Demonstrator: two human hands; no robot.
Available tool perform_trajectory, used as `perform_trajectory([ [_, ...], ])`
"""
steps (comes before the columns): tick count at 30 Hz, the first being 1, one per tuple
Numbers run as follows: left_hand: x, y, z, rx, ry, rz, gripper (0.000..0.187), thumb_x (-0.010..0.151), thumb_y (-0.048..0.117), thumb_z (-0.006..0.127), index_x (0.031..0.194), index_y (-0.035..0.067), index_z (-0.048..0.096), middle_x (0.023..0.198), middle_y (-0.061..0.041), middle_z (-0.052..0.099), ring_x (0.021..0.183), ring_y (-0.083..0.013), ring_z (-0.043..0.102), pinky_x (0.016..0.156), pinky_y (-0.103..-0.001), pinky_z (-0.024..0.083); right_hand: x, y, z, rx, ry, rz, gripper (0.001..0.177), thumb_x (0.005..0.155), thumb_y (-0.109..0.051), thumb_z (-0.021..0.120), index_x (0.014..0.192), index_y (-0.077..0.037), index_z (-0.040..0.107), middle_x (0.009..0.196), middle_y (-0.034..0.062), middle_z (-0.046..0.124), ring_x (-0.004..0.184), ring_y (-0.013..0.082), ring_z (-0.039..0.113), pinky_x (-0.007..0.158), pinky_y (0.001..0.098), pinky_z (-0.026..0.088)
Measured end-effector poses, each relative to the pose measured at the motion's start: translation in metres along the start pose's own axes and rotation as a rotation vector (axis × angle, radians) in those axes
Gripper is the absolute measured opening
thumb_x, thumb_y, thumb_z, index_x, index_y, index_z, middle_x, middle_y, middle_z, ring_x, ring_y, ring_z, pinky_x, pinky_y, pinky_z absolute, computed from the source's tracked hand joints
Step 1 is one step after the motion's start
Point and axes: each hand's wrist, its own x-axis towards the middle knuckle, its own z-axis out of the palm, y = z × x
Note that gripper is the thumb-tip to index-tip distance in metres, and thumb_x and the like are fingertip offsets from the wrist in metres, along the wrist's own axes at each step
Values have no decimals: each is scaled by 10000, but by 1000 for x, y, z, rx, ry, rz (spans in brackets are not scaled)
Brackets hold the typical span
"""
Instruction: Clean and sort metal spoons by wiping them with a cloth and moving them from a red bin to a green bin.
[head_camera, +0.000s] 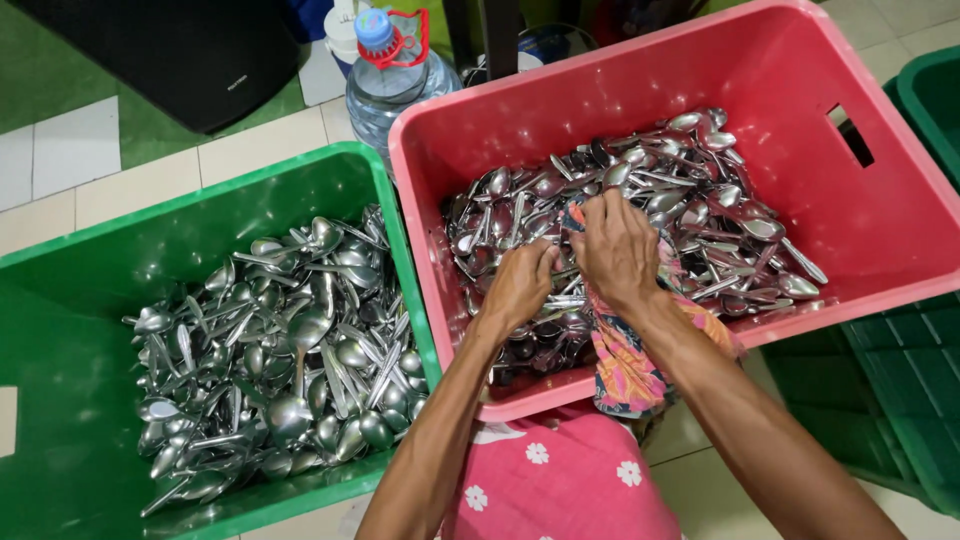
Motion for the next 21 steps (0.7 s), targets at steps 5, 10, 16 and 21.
perform_trajectory([
  [5, 0, 9, -1, 4, 28, -48, 335, 1030, 228, 447, 878, 111, 722, 807, -230, 716, 881, -481, 691, 780, -543, 525, 4, 0, -9, -9, 83, 71, 278, 841, -122, 784, 1014, -70, 572, 910, 78, 513, 758, 247, 636, 649, 376, 527],
  [10, -6, 19, -22, 99, 133, -202, 333, 1005, 313, 440, 975, 195, 750, 912, -181, 740, 972, -458, 692, 869, -563, 528, 5, 19, -16, 254, 193, 235, 291, 851, -24, 685, 1102, -22, 538, 958, 143, 512, 796, 377, 656, 640, 473, 528],
  [16, -8, 17, -15, -175, 264, -61, 230, 954, 131, 519, 947, 71, 741, 821, -226, 721, 888, -458, 690, 825, -521, 518, 8, -18, -29, 318, 306, -14, 160, 1015, -114, 585, 1157, -52, 625, 931, 123, 506, 777, 340, 622, 672, 436, 537],
  [21, -9, 23, -20, -181, 158, 31, 274, 977, 121, 488, 925, 74, 753, 807, -228, 707, 839, -408, 684, 802, -489, 519, 6, -8, -27, 322, 248, -82, 292, 975, -127, 601, 1262, -108, 648, 912, 121, 528, 808, 375, 622, 714, 464, 513],
])
